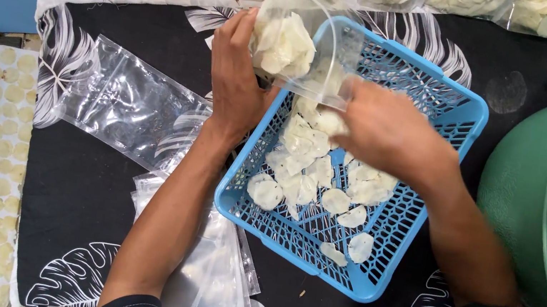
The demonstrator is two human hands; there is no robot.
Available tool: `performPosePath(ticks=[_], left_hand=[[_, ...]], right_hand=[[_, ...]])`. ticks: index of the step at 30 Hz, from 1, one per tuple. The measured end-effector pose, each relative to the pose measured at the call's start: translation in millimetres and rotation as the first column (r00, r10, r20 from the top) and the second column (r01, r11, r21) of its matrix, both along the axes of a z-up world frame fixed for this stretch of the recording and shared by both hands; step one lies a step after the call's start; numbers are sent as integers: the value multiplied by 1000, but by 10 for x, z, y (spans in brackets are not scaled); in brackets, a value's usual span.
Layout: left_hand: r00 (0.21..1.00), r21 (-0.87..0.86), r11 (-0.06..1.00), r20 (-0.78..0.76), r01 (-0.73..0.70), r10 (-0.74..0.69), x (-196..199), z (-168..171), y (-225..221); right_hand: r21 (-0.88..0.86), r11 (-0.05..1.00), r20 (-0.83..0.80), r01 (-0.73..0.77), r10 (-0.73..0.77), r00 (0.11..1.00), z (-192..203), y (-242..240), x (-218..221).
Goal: Packaging thin white chips into small plastic bags from a basket
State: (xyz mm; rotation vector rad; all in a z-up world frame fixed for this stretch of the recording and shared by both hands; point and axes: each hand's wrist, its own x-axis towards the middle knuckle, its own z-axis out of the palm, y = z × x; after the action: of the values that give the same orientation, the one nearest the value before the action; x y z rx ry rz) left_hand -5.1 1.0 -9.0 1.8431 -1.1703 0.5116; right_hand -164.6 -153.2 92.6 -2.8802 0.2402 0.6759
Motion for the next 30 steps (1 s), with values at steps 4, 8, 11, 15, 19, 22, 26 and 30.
performPosePath(ticks=[4, 8, 11, 15, 19, 22, 26, 30], left_hand=[[1000, -4, 1000, 3, 3, -3, -21, 21, 0], [1000, -14, 1000, -6, 7, -7, -30, 37, 6], [1000, -22, 1000, -3, 8, -8, -36, 37, 1], [1000, -26, 1000, 9, 15, -15, -47, 82, 14], [999, -30, 999, 23, 34, -33, -47, 86, 40], [995, -33, 995, 39, 94, -92, -45, 110, 31], [977, -39, 991, 179, 125, -116, -3, 155, 39], [945, 3, 999, 326, 35, -34, 271, -113, -45]], right_hand=[[64, 996, -118, -60, 67, 991, -113, 211, -16], [76, 995, 27, -67, 65, 998, -237, 133, -57], [40, 998, 70, -40, 37, 997, -248, 17, -57], [92, 996, 201, -3, -15, 979, -152, -129, -15], [37, 998, 275, -54, 42, 961, -156, -262, -8], [147, 989, 400, -31, -30, 916, -215, -387, 10], [301, 924, 545, -236, 36, 837, -305, -477, 76], [280, 933, 570, -225, 27, 821, -313, -474, 81]])
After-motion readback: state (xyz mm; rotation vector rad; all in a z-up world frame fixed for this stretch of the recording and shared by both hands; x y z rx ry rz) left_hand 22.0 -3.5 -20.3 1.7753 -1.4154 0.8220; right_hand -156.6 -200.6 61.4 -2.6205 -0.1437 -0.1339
